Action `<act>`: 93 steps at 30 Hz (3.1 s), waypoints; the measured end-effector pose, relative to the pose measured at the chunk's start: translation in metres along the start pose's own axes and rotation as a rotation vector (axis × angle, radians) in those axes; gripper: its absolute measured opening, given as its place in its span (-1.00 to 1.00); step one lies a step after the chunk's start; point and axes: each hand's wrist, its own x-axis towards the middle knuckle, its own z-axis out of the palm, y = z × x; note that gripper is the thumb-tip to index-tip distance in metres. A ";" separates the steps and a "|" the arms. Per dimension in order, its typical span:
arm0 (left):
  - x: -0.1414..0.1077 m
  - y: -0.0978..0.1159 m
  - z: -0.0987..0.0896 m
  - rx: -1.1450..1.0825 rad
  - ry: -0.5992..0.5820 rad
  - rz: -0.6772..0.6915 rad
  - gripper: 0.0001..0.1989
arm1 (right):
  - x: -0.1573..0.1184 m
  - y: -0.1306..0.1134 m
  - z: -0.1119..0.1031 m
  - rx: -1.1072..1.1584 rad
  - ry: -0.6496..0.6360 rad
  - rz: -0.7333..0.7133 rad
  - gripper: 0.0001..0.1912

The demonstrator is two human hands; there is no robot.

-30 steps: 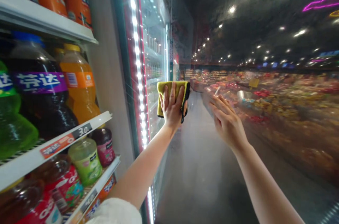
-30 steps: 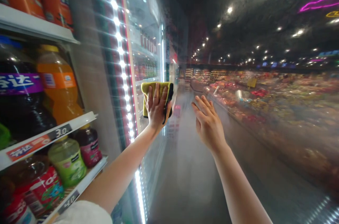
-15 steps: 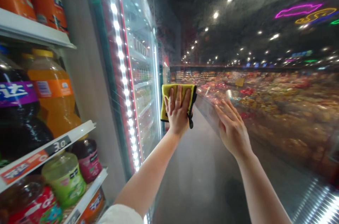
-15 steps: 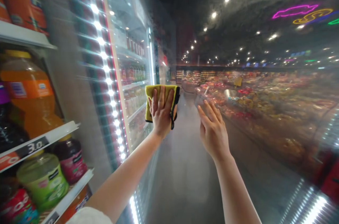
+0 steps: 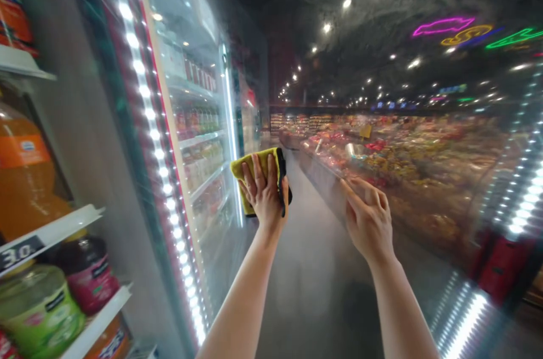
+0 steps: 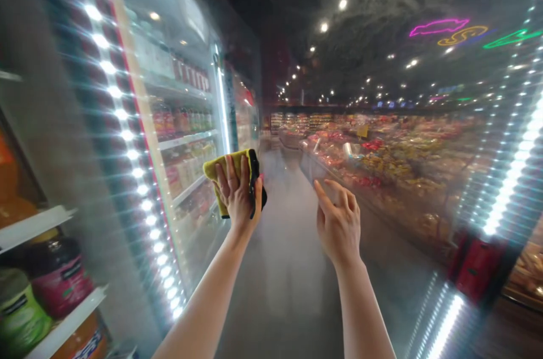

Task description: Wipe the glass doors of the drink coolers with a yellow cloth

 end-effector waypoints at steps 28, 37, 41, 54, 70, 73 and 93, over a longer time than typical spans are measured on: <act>-0.068 0.030 0.028 0.046 -0.246 0.331 -0.45 | -0.016 0.064 -0.014 0.052 -0.066 0.063 -0.41; -0.035 0.122 0.045 -0.059 -0.173 0.168 -0.39 | -0.031 0.104 -0.031 0.063 -0.102 0.145 -0.36; -0.064 0.125 0.055 -0.006 -0.267 0.385 -0.40 | -0.035 0.112 -0.032 0.160 -0.148 0.105 -0.34; -0.057 0.172 0.065 -0.045 -0.162 0.146 -0.38 | -0.044 0.160 -0.047 0.159 -0.114 0.134 -0.23; -0.088 0.174 0.078 0.032 -0.179 0.112 -0.36 | -0.066 0.195 -0.054 0.309 -0.148 0.078 -0.16; -0.074 0.208 0.083 -0.002 -0.215 0.230 -0.32 | -0.067 0.194 -0.054 0.323 -0.152 0.091 -0.11; -0.100 0.214 0.097 0.005 -0.210 0.197 -0.35 | -0.068 0.205 -0.065 0.266 -0.207 0.089 -0.11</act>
